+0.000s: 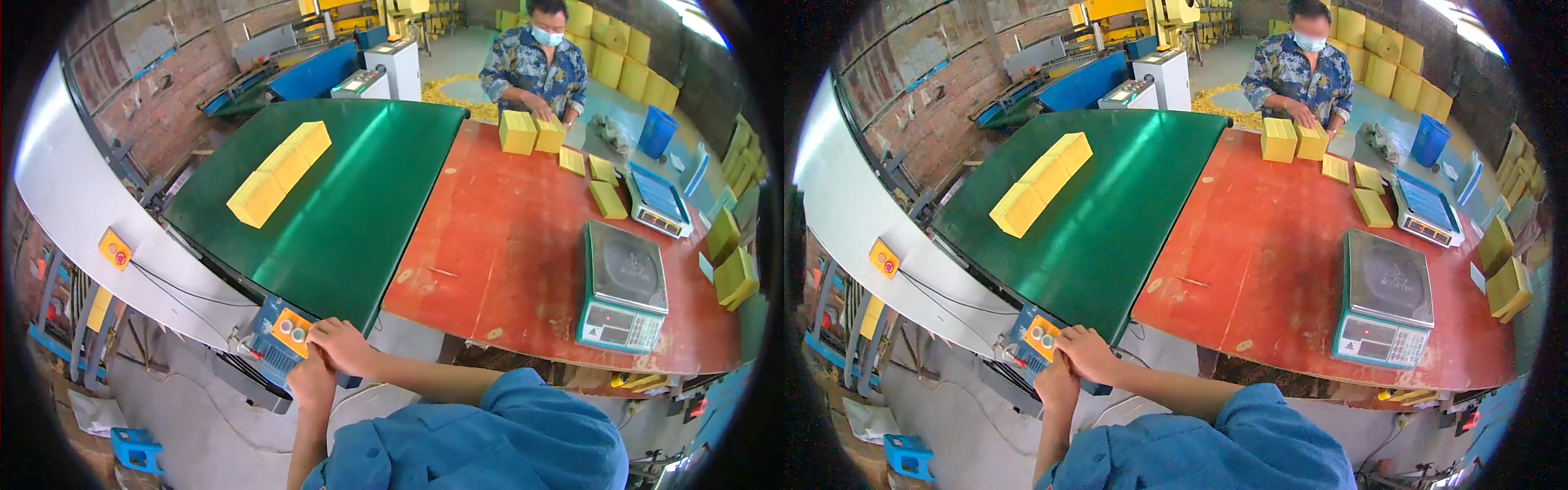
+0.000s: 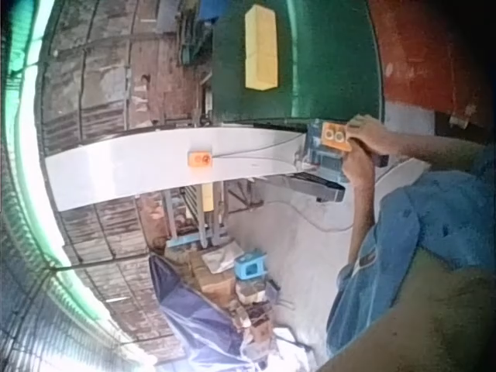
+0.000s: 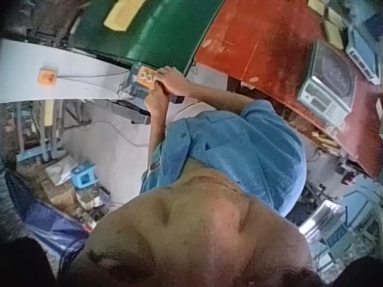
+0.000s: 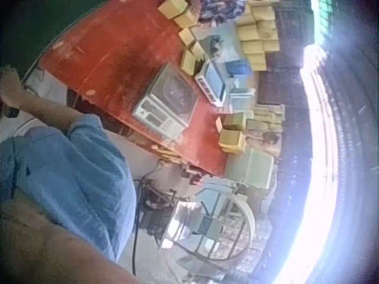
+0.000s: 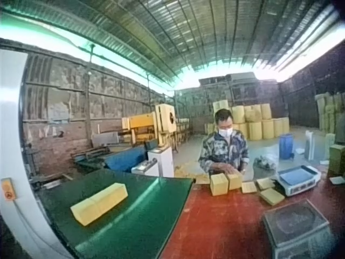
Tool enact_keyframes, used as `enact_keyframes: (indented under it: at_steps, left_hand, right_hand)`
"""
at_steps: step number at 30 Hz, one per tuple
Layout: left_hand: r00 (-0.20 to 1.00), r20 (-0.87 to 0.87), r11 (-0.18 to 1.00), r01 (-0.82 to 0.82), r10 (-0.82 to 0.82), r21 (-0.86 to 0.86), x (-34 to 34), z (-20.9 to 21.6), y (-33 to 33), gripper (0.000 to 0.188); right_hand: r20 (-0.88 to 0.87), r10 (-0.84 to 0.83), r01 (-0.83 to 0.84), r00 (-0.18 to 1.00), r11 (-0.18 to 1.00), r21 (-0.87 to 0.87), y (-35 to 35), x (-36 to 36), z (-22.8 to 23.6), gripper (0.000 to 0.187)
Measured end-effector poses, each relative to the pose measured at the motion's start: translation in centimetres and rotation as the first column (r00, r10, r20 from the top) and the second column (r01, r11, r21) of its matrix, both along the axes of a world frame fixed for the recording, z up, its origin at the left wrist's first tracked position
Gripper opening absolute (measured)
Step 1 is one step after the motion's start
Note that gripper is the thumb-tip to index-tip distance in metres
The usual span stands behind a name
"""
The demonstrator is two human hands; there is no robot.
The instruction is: Weigh stacks of textured yellow pads on a digital scale and move them between a table and a conveyor belt.
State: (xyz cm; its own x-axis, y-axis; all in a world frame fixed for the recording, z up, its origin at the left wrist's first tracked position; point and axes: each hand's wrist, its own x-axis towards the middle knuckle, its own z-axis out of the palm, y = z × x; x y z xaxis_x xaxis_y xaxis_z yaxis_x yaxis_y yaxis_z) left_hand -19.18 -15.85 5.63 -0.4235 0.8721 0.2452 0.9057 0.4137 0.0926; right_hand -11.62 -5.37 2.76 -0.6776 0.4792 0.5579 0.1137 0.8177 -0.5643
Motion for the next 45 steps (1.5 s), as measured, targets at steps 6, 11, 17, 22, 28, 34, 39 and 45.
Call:
enact_keyframes:
  at_steps: [6, 11, 17, 22, 28, 34, 39, 45]
  left_hand:
    - [1.0, -0.008, 1.0, 0.013, -0.013, 0.024, -0.2, -0.2, -0.5, 0.03]
    - [1.0, -0.008, 1.0, 0.001, -0.001, -0.012, 0.0, -0.3, -0.4, 0.03]
    - [0.999, -0.001, 0.998, -0.051, 0.051, -0.038, -0.1, -0.5, -0.4, 0.036]
    - [0.997, 0.081, 1.0, -0.016, 0.016, 0.001, -0.5, -1.3, -0.7, 0.041]
    - [0.981, 0.19, 0.999, -0.043, 0.044, -0.014, 0.0, 0.2, -0.6, 0.033]
    - [0.986, 0.165, 0.999, -0.008, 0.002, 0.036, 0.3, -0.2, -0.8, 0.03]
    - [0.998, 0.056, 0.999, -0.017, 0.015, 0.037, -0.6, -1.8, -1.2, 0.028]
    - [1.0, 0.026, 1.0, 0.007, -0.008, 0.024, -1.0, 0.1, -0.6, 0.026]
  right_hand:
    - [-0.01, 0.044, -0.044, 0.999, 0.999, -0.01, -0.2, -0.2, -0.2, 0.025]
    - [-0.052, 0.043, -0.042, 0.998, 0.999, 0.021, 0.2, -0.2, -0.7, 0.019]
    - [-0.08, 0.054, -0.054, 0.995, 0.999, 0.001, 0.1, -0.3, 0.5, 0.023]
    - [-0.067, 0.13, -0.131, 0.989, 0.991, -0.009, -0.2, -0.4, 2.0, 0.023]
    - [-0.041, 0.14, -0.139, 0.989, 0.99, 0.02, 0.0, -0.5, 1.2, 0.02]
    - [-0.039, 0.11, -0.111, 0.993, 0.994, -0.014, -0.3, 0.0, 1.7, 0.021]
    - [-0.075, 0.093, -0.093, 0.993, 0.996, 0.008, -0.2, -0.9, 0.5, 0.019]
    - [-0.072, 0.056, -0.055, 0.996, 0.998, 0.016, 0.0, -0.9, 1.2, 0.021]
